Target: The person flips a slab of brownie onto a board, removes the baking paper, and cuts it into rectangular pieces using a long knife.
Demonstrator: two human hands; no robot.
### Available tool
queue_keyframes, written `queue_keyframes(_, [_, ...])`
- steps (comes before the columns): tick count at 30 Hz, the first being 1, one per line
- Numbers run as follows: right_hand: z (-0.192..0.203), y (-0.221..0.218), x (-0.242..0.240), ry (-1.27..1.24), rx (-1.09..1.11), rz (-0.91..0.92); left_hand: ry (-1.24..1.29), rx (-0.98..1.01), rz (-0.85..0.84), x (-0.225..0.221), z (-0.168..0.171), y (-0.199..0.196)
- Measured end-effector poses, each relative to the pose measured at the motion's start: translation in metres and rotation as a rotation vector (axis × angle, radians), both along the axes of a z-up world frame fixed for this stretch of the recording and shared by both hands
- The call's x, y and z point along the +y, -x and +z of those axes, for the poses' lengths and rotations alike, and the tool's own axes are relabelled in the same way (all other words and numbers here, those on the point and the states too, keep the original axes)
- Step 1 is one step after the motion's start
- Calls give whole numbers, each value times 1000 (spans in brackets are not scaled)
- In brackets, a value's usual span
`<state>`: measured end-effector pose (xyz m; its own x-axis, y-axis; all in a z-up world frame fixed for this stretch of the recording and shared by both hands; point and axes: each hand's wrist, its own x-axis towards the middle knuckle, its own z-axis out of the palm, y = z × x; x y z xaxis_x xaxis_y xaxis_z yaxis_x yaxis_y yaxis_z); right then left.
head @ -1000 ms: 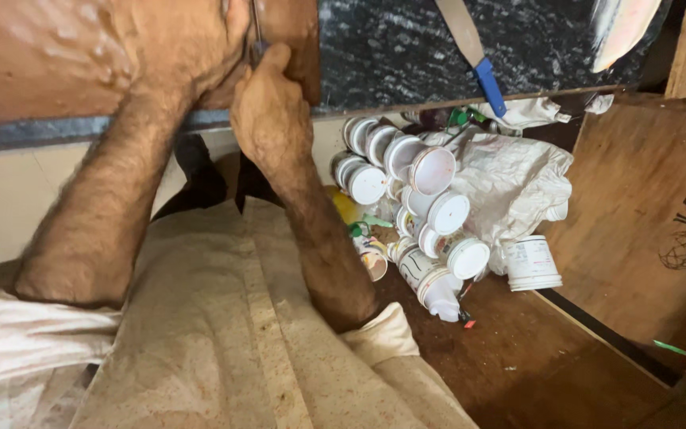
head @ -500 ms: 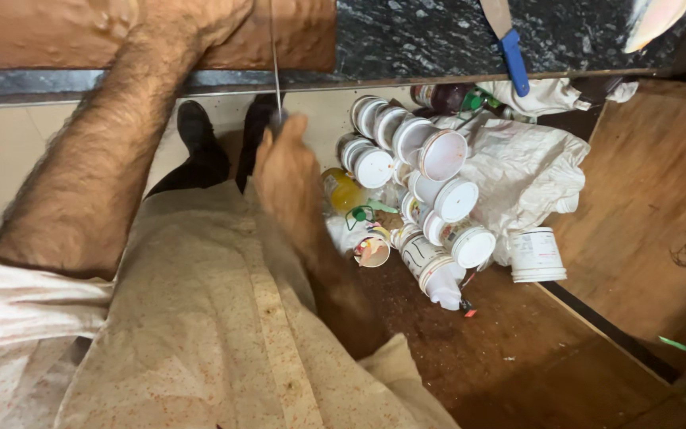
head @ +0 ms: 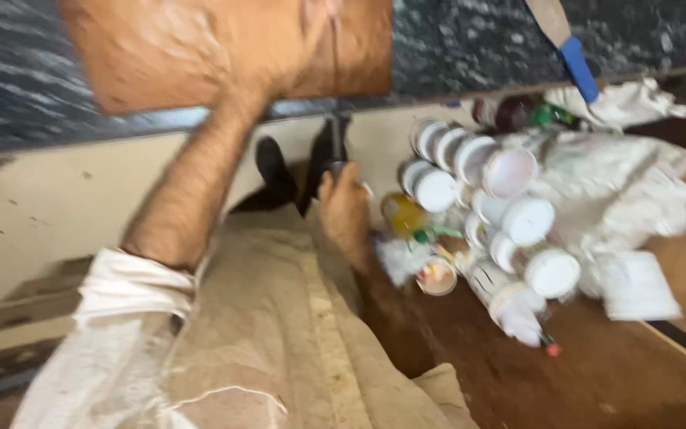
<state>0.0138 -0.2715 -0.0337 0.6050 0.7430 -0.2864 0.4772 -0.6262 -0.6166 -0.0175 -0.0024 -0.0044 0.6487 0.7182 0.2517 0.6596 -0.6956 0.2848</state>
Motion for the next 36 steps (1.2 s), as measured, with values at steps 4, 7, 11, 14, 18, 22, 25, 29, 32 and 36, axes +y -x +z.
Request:
queue_keyframes(4, [0, -37, 43, -88, -131, 135, -198, -8, -47, -4, 41, 51])
queue_keyframes(7, [-1, -45, 61, -39, 55, 186, 161, 192, 195, 12, 54, 106])
queue_keyframes(11, [-9, -18, 72, -116, 96, 266, 248, 55, 417, 24, 40, 175])
queue_keyframes(14, [-15, 23, 73, -105, 127, 228, 273, -56, 438, 26, 22, 217])
queue_keyframes(18, [-31, 18, 75, -246, 91, 26, 277, -142, 393, 22, 4, 234])
queue_keyframes(22, [-43, -18, 75, -199, -61, 4, 223, -105, 382, 22, 1, 232])
queue_keyframes(25, [-31, -5, 92, -154, -36, 106, 212, -55, 397, 21, 3, 232])
queue_keyframes(29, [28, 13, 110, -291, -204, 185, 236, -57, 421, 21, 8, 228])
queue_keyframes(32, [72, -19, 106, -210, -217, 202, 234, -53, 432, 20, 11, 229])
queue_keyframes(36, [85, -108, 86, -385, -214, 86, 256, -40, 448, 21, 10, 228])
